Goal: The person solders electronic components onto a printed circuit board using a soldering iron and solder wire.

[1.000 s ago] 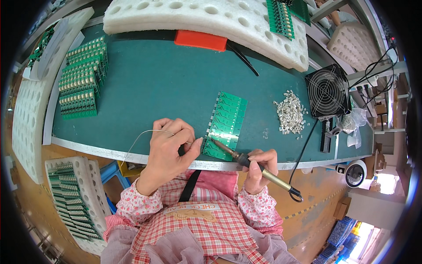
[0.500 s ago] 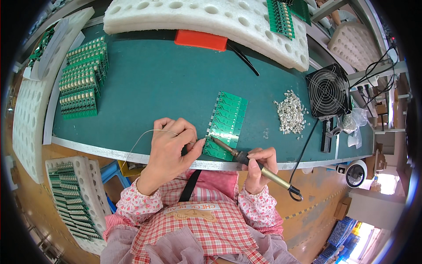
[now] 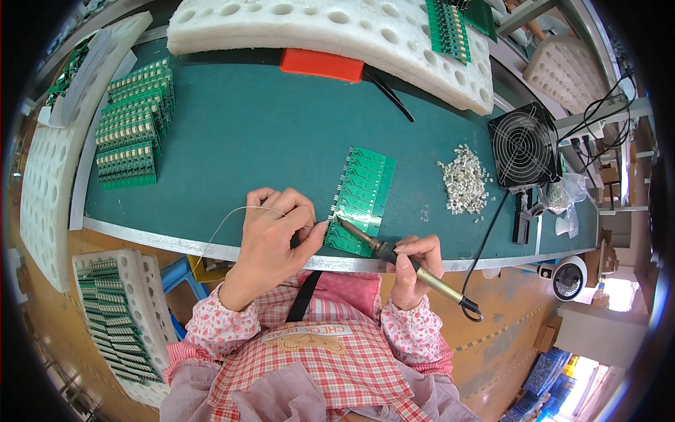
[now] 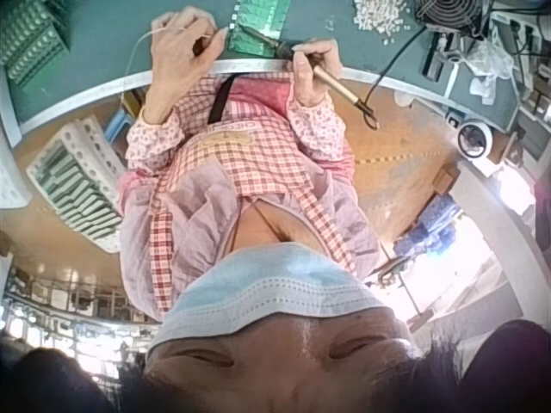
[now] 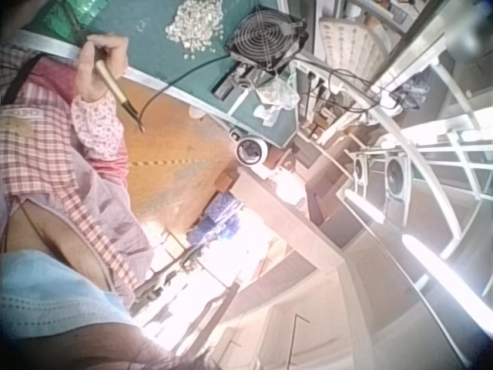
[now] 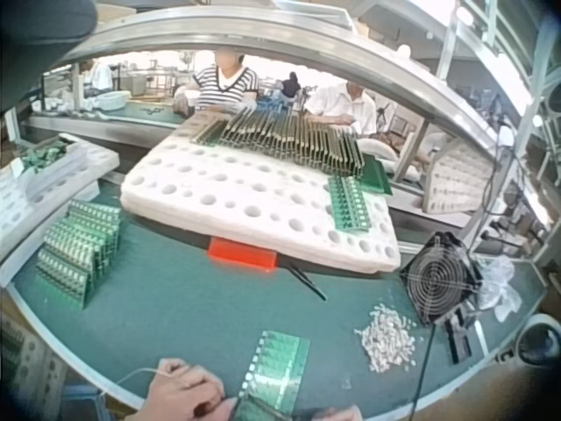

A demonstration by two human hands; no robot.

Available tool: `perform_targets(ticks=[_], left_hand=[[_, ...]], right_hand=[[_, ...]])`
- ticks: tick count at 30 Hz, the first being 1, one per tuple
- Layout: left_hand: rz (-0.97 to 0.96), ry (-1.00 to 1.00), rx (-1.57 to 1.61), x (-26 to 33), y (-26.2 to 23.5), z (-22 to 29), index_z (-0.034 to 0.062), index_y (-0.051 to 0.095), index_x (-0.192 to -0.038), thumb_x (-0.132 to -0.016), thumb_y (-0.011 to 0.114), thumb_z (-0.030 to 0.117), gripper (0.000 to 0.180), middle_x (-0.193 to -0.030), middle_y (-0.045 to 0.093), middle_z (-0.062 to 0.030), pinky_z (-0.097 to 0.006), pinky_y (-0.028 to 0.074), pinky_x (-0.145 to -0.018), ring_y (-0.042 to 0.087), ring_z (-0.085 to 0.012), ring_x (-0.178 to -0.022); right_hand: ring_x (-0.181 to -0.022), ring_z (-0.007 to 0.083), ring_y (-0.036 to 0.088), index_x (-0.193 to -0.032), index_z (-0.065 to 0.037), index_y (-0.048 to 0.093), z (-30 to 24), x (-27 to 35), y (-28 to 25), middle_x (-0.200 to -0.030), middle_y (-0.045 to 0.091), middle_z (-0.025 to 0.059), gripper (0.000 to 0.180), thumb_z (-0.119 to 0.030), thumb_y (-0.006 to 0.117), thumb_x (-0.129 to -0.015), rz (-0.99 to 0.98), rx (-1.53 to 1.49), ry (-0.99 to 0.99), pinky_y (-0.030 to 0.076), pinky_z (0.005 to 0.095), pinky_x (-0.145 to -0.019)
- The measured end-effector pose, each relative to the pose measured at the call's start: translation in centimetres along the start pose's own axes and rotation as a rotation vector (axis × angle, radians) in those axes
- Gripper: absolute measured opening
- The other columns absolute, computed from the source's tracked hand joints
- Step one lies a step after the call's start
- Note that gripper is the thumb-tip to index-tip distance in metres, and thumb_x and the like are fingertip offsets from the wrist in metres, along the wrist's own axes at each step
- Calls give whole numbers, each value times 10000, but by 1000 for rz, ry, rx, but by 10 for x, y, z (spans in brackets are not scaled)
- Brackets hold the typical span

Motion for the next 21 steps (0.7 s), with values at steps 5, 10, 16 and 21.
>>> perform_targets(ticks=[5, 10, 16, 21], left_hand=[[2, -7, 7, 1, 0, 0, 78, 465, -601, -704, 693, 49, 253, -713, 527, 3, -336, 338, -779, 479, -159, -610], [-18, -62, 93, 1, -3, -6, 76, 440, -571, -704, 686, 51, 281, -678, 532, -5, -340, 339, -785, 503, -155, -633], [-71, -20, 122, 2, -4, -3, 86, 418, -551, -683, 674, 29, 293, -692, 543, -3, -337, 341, -802, 504, -152, -649], [-65, 5, 124, 2, -4, -1, 86, 422, -545, -672, 678, 28, 292, -697, 544, 2, -337, 339, -802, 501, -150, -646]], right_hand=[[-521, 113, 472, -839, -1, 488, -3, 1, 2, -669, 542, 83, 140, -96, 575, -784, 34, -24, -14, 390, 244, -491], [-417, 93, 337, -778, -20, 424, -4, 0, -5, -525, 405, 39, 218, -205, 538, -791, 260, -150, -15, 338, 248, -451], [-394, 96, 349, -779, -16, 433, -7, 5, 3, -524, 414, 39, 219, -201, 551, -783, 151, -105, -85, 348, 258, -461], [-448, 94, 390, -794, -3, 455, -3, 8, 0, -572, 460, 61, 193, -169, 554, -786, 98, -125, -62, 344, 250, -458]])
Point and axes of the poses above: each hand's wrist, its own x-axis away from the middle knuckle, its own y-axis out of the palm, z = x × y, the point moved 6 cm from there along -x, towards the middle knuckle
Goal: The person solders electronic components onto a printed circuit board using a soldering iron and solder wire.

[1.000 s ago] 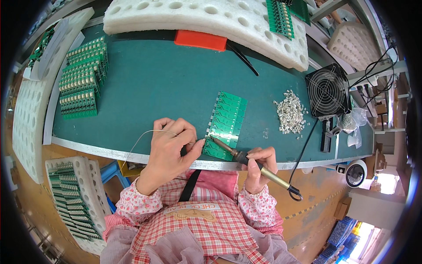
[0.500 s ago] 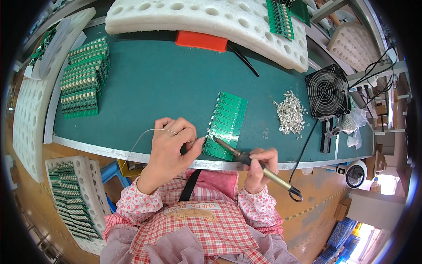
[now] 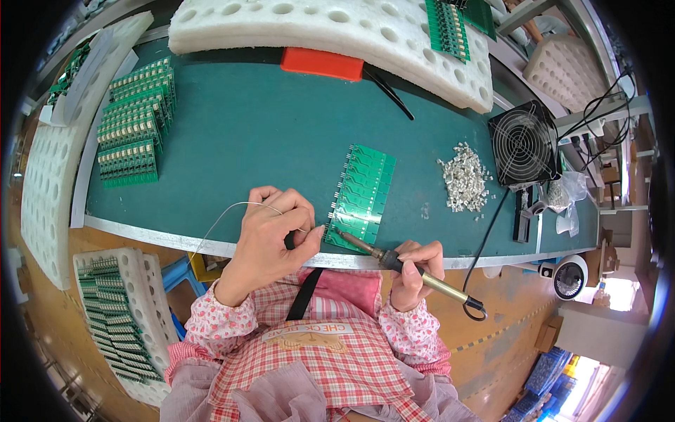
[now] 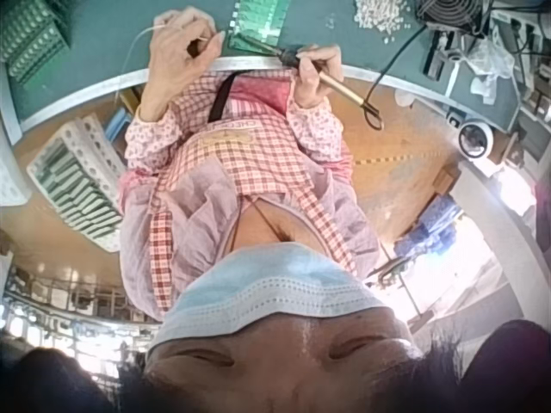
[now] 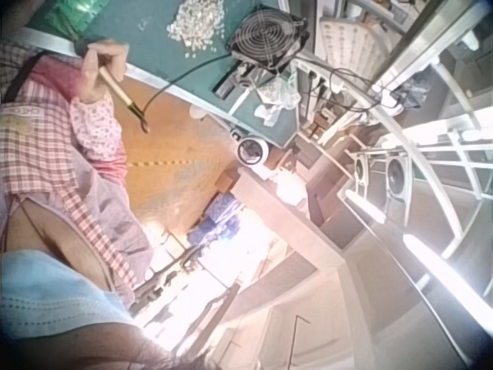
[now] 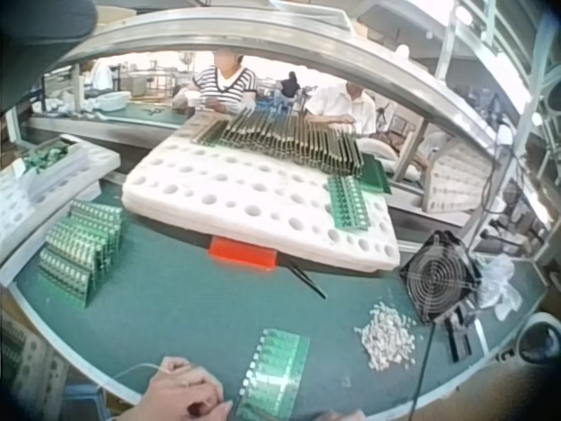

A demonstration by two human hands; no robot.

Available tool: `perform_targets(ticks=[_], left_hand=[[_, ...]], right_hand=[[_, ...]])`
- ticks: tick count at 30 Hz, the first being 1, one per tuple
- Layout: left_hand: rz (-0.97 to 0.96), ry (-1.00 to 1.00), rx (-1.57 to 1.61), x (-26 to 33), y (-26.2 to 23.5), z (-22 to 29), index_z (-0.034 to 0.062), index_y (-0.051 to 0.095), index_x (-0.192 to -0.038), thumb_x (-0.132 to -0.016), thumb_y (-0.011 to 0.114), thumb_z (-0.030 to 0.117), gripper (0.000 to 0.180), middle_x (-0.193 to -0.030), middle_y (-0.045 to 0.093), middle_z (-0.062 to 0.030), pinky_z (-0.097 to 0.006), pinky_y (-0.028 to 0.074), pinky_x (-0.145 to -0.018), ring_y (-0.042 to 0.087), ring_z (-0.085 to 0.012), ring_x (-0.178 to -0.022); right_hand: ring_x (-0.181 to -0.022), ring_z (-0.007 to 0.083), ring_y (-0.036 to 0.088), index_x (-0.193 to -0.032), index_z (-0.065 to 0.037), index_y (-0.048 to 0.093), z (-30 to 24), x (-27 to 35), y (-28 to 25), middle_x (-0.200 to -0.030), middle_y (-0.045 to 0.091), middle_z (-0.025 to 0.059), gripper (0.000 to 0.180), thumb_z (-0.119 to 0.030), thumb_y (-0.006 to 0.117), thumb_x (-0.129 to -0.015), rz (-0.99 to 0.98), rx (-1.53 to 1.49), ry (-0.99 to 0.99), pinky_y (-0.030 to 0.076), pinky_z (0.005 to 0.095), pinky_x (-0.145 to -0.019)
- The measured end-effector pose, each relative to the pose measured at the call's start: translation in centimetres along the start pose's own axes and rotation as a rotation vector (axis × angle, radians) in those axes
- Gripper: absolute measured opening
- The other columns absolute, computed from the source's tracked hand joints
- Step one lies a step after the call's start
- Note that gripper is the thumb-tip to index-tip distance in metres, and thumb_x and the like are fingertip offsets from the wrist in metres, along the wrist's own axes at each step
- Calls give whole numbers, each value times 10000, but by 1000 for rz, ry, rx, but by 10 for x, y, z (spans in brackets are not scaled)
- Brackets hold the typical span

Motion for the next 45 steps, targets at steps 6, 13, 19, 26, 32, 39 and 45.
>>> perform_targets(ticks=[6, 13, 19, 26, 32, 39, 45], left_hand=[[-19, 8, -19, 0, 2, 0, 83, 428, -545, -671, 681, 28, 287, -702, 545, 1, -337, 334, -800, 499, -145, -648], [-19, 3, -56, 0, 3, 0, 81, 425, -557, -678, 680, 32, 286, -712, 540, 1, -341, 329, -792, 494, -152, -660], [8, 2, -50, 0, 2, 0, 84, 420, -554, -674, 682, 34, 292, -718, 539, -1, -339, 330, -789, 483, -158, -661], [22, 61, -56, -1, 2, 4, 90, 469, -602, -708, 678, 76, 234, -669, 480, 13, -339, 322, -753, 468, -153, -606], [-7, 22, -96, 0, 5, 2, 83, 432, -566, -666, 692, 42, 282, -748, 544, 1, -339, 335, -787, 468, -172, -642], [27, 3, -94, 0, 4, 1, 81, 437, -575, -678, 685, 27, 273, -728, 529, -2, -339, 342, -786, 466, -170, -620], [49, 33, -90, -1, 3, 1, 82, 469, -604, -707, 698, 93, 251, -704, 504, 3, -332, 327, -736, 454, -178, -605]], right_hand=[[-515, 89, 430, -813, 6, 477, 2, 1, 1, -655, 512, 80, 155, -125, 558, -799, -63, -23, 13, 349, 237, -464], [-544, 98, 457, -815, 11, 486, 5, 1, 0, -681, 521, 77, 147, -111, 566, -802, -67, -33, 61, 375, 240, -491], [-540, 105, 468, -800, 19, 492, 4, 0, 0, -670, 517, 75, 140, -99, 567, -793, -79, -5, 28, 379, 246, -487], [-543, 105, 466, -800, 20, 491, 4, 1, 1, -663, 509, 71, 133, -89, 566, -786, -94, -11, 38, 380, 248, -489], [-545, 109, 469, -800, 18, 490, 6, 2, -1, -668, 513, 72, 131, -85, 568, -781, -83, -8, 73, 384, 251, -494], [-522, 98, 447, -814, 14, 479, 3, 0, 0, -669, 512, 74, 137, -94, 558, -783, -69, -19, 33, 373, 243, -484], [-507, 79, 422, -829, 9, 472, 2, 0, -1, -683, 519, 82, 126, -86, 545, -789, -28, -52, 75, 363, 231, -476]])
Point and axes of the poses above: each hand's wrist, its own x-axis away from the middle knuckle, its own y-axis out of the palm, z = x × y, the point moved 6 cm from there along -x, towards the middle knuckle
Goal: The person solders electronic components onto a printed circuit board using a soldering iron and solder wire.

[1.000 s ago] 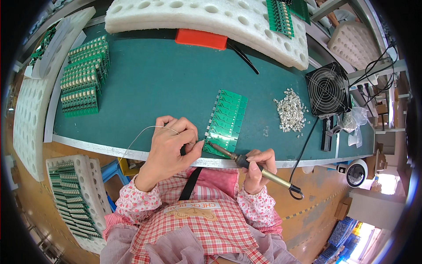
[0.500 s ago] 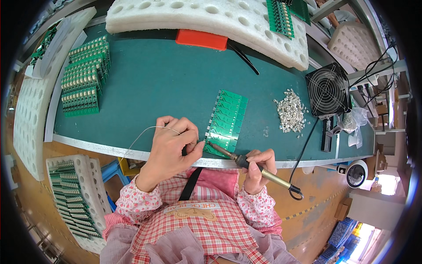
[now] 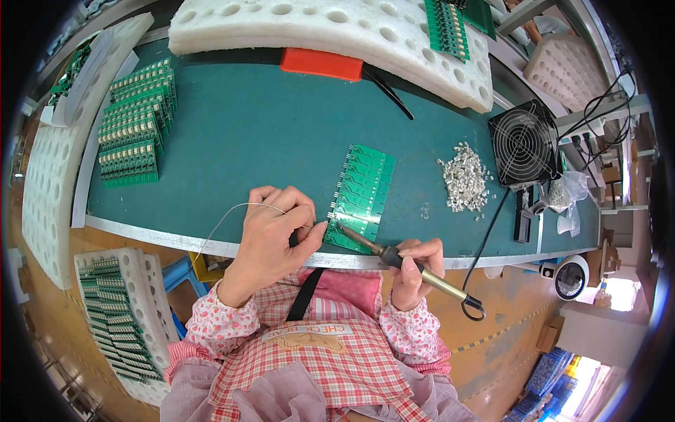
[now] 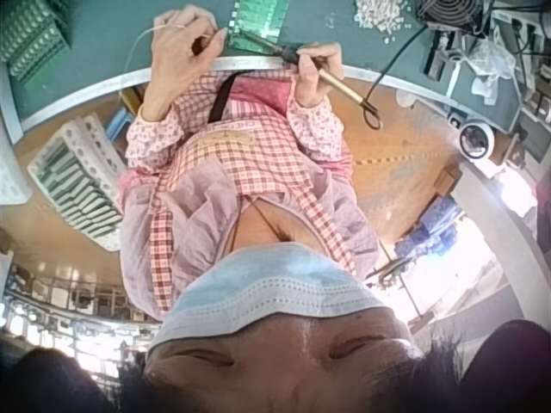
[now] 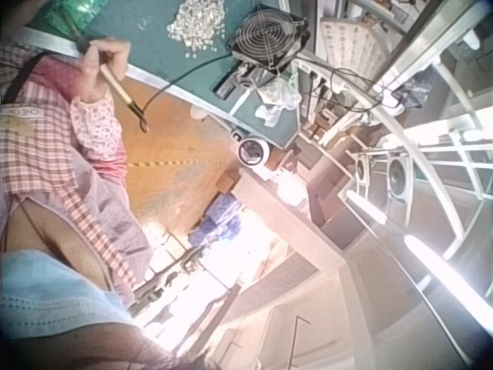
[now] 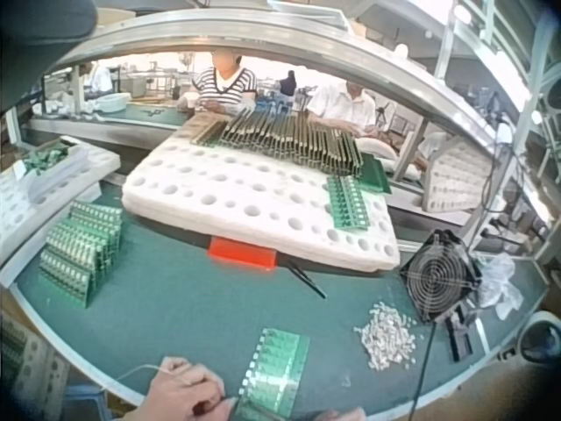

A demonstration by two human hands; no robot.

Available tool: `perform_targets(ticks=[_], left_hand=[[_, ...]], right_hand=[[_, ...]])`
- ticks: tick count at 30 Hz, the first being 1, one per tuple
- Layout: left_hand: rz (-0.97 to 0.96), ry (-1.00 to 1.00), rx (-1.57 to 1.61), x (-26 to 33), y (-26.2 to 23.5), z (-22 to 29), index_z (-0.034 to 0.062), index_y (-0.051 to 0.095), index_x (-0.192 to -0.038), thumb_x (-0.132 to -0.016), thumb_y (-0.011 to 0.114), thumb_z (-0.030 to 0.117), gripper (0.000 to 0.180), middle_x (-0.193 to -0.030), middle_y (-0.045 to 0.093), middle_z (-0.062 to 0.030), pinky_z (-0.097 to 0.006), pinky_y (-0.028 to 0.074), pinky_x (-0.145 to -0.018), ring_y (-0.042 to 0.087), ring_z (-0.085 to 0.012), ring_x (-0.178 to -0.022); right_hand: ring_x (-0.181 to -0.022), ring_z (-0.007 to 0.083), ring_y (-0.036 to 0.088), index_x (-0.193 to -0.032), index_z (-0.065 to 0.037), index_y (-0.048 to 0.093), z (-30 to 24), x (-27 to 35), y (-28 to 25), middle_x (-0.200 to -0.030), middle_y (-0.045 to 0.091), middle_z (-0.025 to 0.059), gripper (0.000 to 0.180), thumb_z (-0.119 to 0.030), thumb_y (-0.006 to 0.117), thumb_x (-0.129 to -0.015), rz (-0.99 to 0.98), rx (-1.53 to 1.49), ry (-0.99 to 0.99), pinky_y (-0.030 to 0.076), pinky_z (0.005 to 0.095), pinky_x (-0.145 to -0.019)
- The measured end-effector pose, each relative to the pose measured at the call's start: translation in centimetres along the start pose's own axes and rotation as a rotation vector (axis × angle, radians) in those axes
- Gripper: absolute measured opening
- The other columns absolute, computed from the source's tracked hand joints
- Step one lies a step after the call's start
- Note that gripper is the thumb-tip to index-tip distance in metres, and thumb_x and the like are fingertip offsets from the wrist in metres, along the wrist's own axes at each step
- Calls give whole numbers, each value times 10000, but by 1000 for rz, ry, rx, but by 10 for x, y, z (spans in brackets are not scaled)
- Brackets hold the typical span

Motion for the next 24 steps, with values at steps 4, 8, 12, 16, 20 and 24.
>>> perform_targets(ticks=[4, 8, 12, 16, 20, 24], left_hand=[[-37, -6, -6, 0, 2, 0, 81, 480, -617, -711, 697, 102, 238, -717, 505, 2, -339, 321, -743, 459, -184, -621], [-33, 17, -19, 1, 2, 1, 82, 483, -626, -714, 695, 108, 231, -724, 503, 1, -345, 320, -746, 463, -186, -631], [-38, 26, -25, 1, 2, 1, 82, 484, -632, -714, 693, 107, 226, -721, 496, -1, -346, 318, -749, 465, -183, -634], [-52, 22, -22, 1, 4, 1, 81, 482, -634, -713, 692, 106, 225, -719, 490, -2, -348, 315, -749, 466, -181, -636], [-35, 38, -24, 0, 3, 2, 81, 479, -632, -716, 690, 108, 229, -717, 487, -2, -352, 313, -749, 465, -184, -639], [-47, 20, -47, 1, 2, 3, 83, 469, -615, -704, 692, 81, 240, -732, 509, 2, -347, 320, -767, 468, -176, -644]], right_hand=[[-438, 93, 421, -817, 0, 453, 3, -1, 2, -633, 498, 105, 235, -208, 558, -783, 6, 114, 1, 355, 214, -410], [-452, 96, 431, -821, 5, 456, 3, -1, 3, -641, 495, 102, 226, -194, 555, -781, -22, 114, 11, 365, 212, -418], [-474, 100, 439, -815, 8, 456, 2, -1, 4, -637, 484, 88, 215, -182, 552, -778, -34, 138, -15, 369, 216, -423], [-480, 102, 441, -807, 8, 457, 3, -1, 2, -636, 482, 82, 205, -170, 555, -775, -27, 156, -1, 377, 220, -437], [-607, 131, 518, -820, 2, 502, 3, 0, 0, -710, 556, 84, 121, -75, 585, -776, -93, 85, 21, 419, 259, -554], [-601, 131, 514, -821, 0, 505, 5, 1, 0, -704, 565, 86, 135, -92, 598, -788, -98, 72, 1, 417, 258, -551]])
Point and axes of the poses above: each hand's wrist, its own x-axis away from the middle knuckle, its own y-axis out of the palm, z = x × y, the point moved 6 cm from there along -x, towards the middle knuckle
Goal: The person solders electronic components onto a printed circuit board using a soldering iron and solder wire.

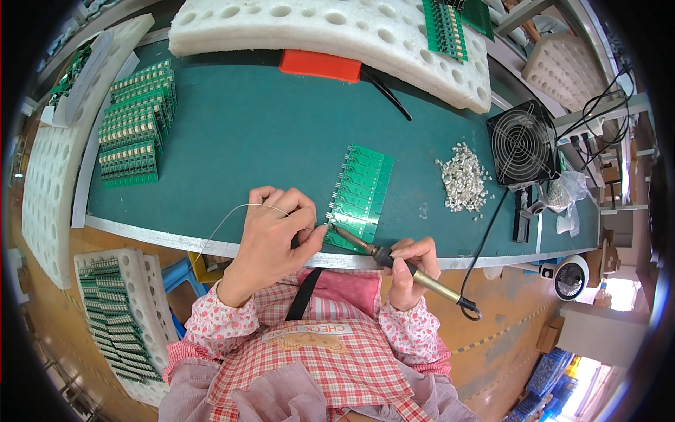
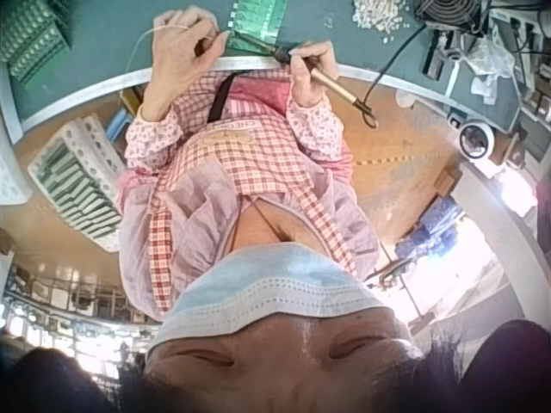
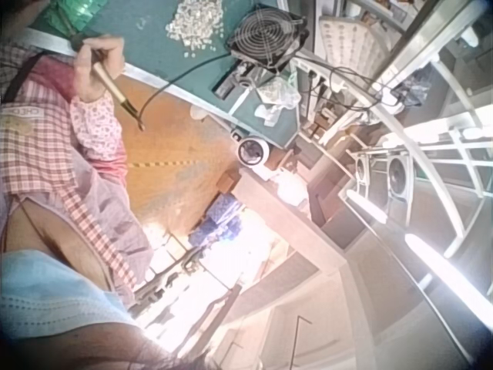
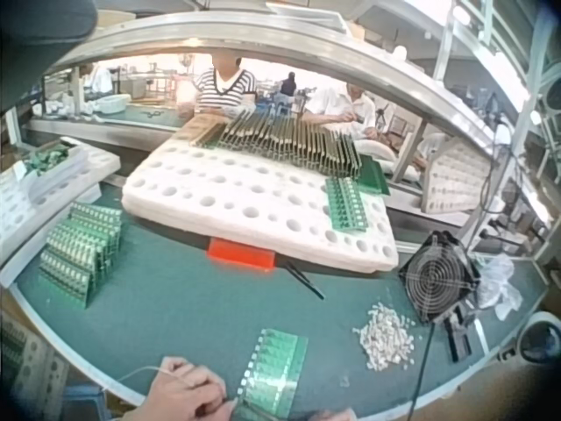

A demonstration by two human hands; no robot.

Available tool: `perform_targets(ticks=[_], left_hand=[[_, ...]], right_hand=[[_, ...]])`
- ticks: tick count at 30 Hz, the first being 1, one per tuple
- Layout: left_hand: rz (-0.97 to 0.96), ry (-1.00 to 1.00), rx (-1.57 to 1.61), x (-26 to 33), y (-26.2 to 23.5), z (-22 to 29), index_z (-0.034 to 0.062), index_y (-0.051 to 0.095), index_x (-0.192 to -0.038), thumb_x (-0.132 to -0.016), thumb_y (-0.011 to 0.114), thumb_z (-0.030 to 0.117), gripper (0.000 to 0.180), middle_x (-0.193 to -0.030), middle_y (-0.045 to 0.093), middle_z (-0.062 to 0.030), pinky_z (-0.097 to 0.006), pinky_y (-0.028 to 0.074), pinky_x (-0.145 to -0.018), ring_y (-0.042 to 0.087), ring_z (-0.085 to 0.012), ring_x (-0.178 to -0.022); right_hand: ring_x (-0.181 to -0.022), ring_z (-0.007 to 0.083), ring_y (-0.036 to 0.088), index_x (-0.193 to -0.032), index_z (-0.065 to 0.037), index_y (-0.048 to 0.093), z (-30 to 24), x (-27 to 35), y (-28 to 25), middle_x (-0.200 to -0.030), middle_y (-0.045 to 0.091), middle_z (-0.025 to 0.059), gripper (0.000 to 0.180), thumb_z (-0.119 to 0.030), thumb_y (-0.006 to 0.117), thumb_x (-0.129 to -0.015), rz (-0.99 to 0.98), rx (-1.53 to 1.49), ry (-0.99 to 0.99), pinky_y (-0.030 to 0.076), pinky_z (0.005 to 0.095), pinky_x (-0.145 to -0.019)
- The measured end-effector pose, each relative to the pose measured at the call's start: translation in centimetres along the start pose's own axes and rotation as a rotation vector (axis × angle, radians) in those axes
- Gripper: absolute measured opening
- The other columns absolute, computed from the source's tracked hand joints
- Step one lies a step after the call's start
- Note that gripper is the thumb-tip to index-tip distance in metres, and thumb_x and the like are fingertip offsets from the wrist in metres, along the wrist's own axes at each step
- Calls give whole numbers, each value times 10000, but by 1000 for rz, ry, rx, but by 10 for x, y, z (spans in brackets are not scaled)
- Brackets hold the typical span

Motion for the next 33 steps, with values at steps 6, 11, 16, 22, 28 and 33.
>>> perform_targets(ticks=[6, 11, 16, 22, 28, 33], left_hand=[[1, -10, -7, 0, -1, 0, 75, 474, -633, -704, 678, 40, 219, -752, 534, -8, -349, 334, -795, 477, -186, -658], [1, -23, 5, 6, -5, 1, 61, 482, -661, -717, 661, 32, 190, -756, 535, -23, -367, 350, -825, 496, -202, -691], [-5, 32, 21, 13, -9, 5, 58, 489, -651, -703, 662, 51, 181, -782, 548, -27, -375, 358, -841, 510, -222, -741], [-66, 57, 33, 13, -6, 5, 65, 485, -638, -684, 670, 63, 190, -800, 553, -21, -375, 356, -831, 515, -222, -763], [-85, 58, 20, 12, -3, 5, 72, 482, -636, -678, 674, 69, 196, -804, 553, -14, -372, 353, -821, 514, -212, -773], [-69, 77, 5, 11, -1, 6, 75, 482, -638, -679, 672, 60, 195, -809, 550, -8, -371, 351, -812, 507, -203, -760]], right_hand=[[-570, 120, 494, -830, -2, 493, -2, -1, 1, -698, 564, 94, 162, -125, 594, -798, -1, 31, -7, 402, 248, -527], [-456, 89, 394, -813, -18, 439, -7, -4, -3, -581, 460, 54, 223, -209, 555, -804, 175, -64, 5, 334, 215, -429], [-436, 89, 352, -798, -17, 431, -9, -1, -2, -548, 418, 35, 222, -206, 548, -794, 149, -82, 14, 315, 231, -427], [-494, 72, 422, -836, 13, 464, -7, 2, 0, -661, 511, 79, 134, -79, 552, -794, 16, -173, -43, 355, 218, -448], [-439, 94, 387, -798, -4, 437, -6, 3, 2, -561, 457, 63, 220, -188, 558, -795, 33, -37, 16, 333, 232, -418], [-446, 101, 412, -802, 1, 445, -6, 1, 4, -574, 471, 77, 220, -187, 560, -795, 8, -7, 27, 352, 225, -421]])
Point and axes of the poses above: each hand's wrist, its own x-axis away from the middle knuckle, its own y-axis out of the palm, z = x × y, the point moved 6 cm from there along -x, towards the middle knuckle
